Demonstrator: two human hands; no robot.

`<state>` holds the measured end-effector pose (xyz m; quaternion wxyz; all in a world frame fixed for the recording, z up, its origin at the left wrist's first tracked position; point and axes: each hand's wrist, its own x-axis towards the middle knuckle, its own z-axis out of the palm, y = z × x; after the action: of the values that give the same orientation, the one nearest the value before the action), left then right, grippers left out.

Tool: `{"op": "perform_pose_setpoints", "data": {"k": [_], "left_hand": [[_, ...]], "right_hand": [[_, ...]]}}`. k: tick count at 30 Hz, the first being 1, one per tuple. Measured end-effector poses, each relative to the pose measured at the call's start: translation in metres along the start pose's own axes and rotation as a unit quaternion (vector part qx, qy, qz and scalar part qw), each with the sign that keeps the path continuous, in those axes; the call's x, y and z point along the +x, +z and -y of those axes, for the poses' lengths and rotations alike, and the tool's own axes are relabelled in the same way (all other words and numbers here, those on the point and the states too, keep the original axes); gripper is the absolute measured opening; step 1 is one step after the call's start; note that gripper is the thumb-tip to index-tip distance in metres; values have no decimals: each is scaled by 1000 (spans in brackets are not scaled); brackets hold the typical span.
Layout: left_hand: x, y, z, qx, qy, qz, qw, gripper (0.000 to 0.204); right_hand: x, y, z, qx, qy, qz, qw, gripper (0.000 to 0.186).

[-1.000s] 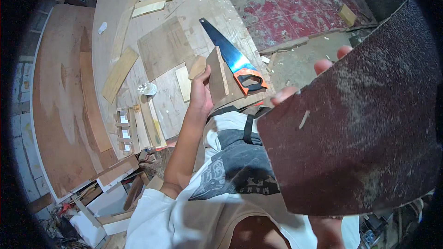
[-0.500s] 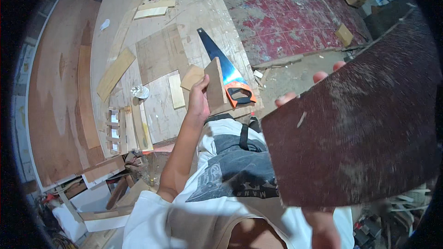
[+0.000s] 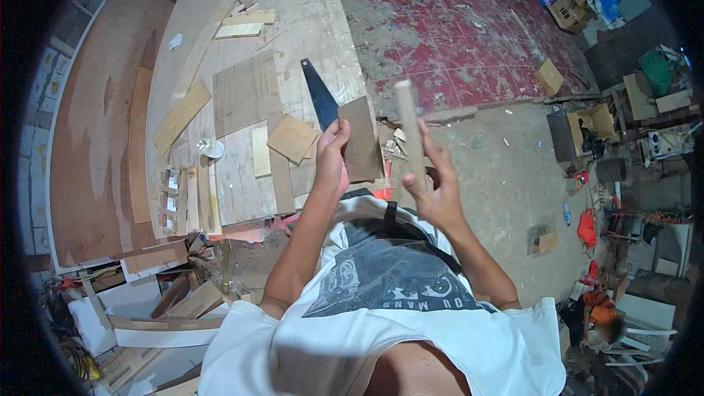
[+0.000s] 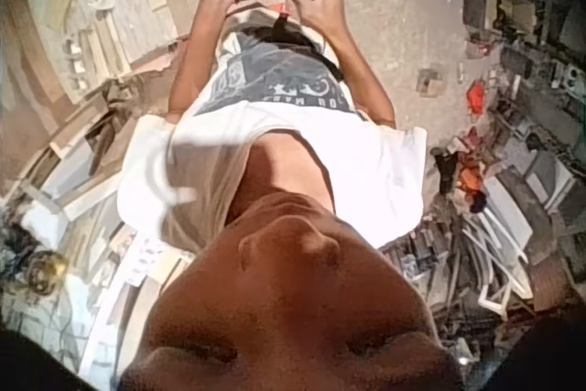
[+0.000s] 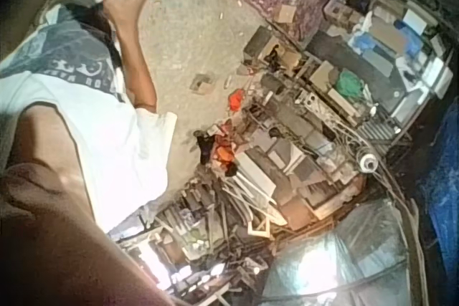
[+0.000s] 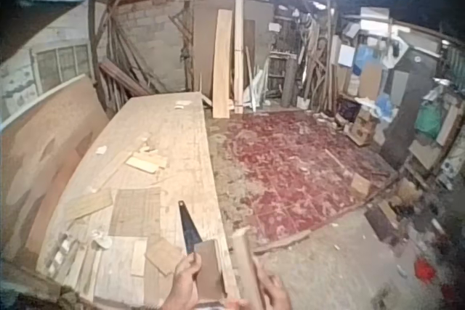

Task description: Sawing a piece of wood and sanding its edges.

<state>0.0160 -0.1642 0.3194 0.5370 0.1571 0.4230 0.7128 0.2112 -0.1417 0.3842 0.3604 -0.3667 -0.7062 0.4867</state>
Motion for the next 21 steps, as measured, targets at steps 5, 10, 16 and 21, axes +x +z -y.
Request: {"op": "perform_pose_setpoints", "data": {"k": [5,10,16,21], "left_hand": [[-21,52,19,130,116,0,985,39],[-25,82,12,223,193,-31,955,33],[-22,96,10,273,253,-62,926,27],[-29,118,6,238,253,-37,937,25]], "right_hand": [[23,-13,-15,-91,-72,-56,992,72],[34,-36,-14,-81,-55,-49,994,70],[8,-35,-27,-198,-116,-62,971,78],[48,-46,0,-247,-137,-135,950,73]]}}
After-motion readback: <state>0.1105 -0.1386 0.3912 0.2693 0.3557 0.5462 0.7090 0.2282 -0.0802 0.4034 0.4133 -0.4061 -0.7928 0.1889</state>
